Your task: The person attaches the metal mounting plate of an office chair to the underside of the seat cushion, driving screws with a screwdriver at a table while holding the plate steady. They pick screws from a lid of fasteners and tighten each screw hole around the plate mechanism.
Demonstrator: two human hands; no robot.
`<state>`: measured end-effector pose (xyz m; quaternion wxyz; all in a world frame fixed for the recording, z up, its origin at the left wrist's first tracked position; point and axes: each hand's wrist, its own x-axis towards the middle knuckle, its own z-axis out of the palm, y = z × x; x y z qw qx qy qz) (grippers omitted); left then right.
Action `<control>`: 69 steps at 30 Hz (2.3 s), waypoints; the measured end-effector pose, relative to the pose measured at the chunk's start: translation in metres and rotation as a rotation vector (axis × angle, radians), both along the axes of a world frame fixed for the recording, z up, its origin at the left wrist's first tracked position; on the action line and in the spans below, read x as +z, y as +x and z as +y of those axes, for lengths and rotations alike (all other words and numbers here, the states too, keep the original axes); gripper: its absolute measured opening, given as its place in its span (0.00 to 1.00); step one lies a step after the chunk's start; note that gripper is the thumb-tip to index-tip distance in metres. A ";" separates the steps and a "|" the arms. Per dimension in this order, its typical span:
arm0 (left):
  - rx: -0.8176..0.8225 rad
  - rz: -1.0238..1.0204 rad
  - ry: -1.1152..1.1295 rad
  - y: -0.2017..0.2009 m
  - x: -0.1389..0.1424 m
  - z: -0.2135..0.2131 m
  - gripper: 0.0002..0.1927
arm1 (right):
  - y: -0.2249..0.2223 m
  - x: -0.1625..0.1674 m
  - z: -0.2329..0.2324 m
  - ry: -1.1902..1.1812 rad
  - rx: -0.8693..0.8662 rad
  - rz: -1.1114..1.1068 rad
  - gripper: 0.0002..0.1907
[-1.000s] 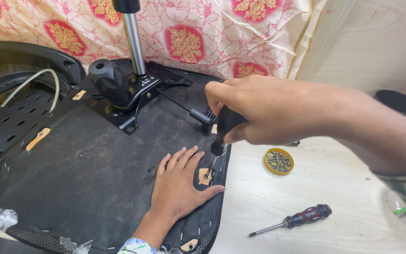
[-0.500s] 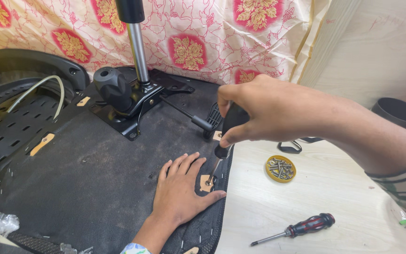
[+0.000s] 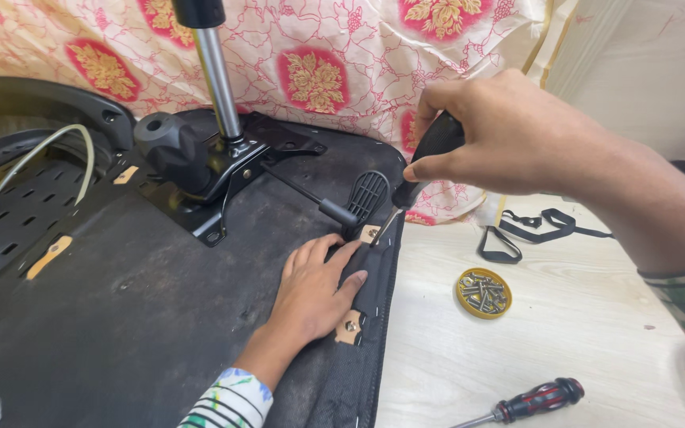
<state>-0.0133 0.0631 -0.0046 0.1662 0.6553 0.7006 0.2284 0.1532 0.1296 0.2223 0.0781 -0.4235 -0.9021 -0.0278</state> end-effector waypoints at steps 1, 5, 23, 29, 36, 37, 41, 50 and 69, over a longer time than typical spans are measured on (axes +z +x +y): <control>-0.005 0.034 0.023 0.001 -0.002 0.007 0.30 | 0.000 -0.001 0.003 0.008 0.008 -0.010 0.23; -0.003 0.103 0.067 0.008 -0.009 0.025 0.31 | -0.004 -0.003 0.013 -0.009 -0.088 -0.111 0.22; 0.000 0.213 -0.021 0.021 0.004 0.037 0.32 | -0.007 0.001 0.032 0.001 -0.190 -0.172 0.24; -0.006 0.191 -0.029 0.023 0.007 0.036 0.32 | -0.012 0.002 0.029 0.009 -0.145 -0.153 0.23; -0.013 0.202 -0.034 0.024 0.006 0.037 0.32 | -0.007 0.001 0.035 -0.002 0.008 -0.179 0.31; -0.012 0.199 -0.032 0.024 0.006 0.037 0.32 | -0.006 0.002 0.036 -0.045 0.009 -0.201 0.28; -0.010 0.194 -0.013 0.024 0.004 0.037 0.32 | -0.004 0.006 0.034 -0.104 0.055 -0.234 0.21; -0.012 0.180 0.019 0.023 0.004 0.036 0.32 | -0.020 0.012 0.024 0.002 -0.099 -0.326 0.20; 0.004 0.190 -0.017 0.025 0.001 0.038 0.32 | -0.010 -0.001 0.039 -0.084 0.122 -0.195 0.17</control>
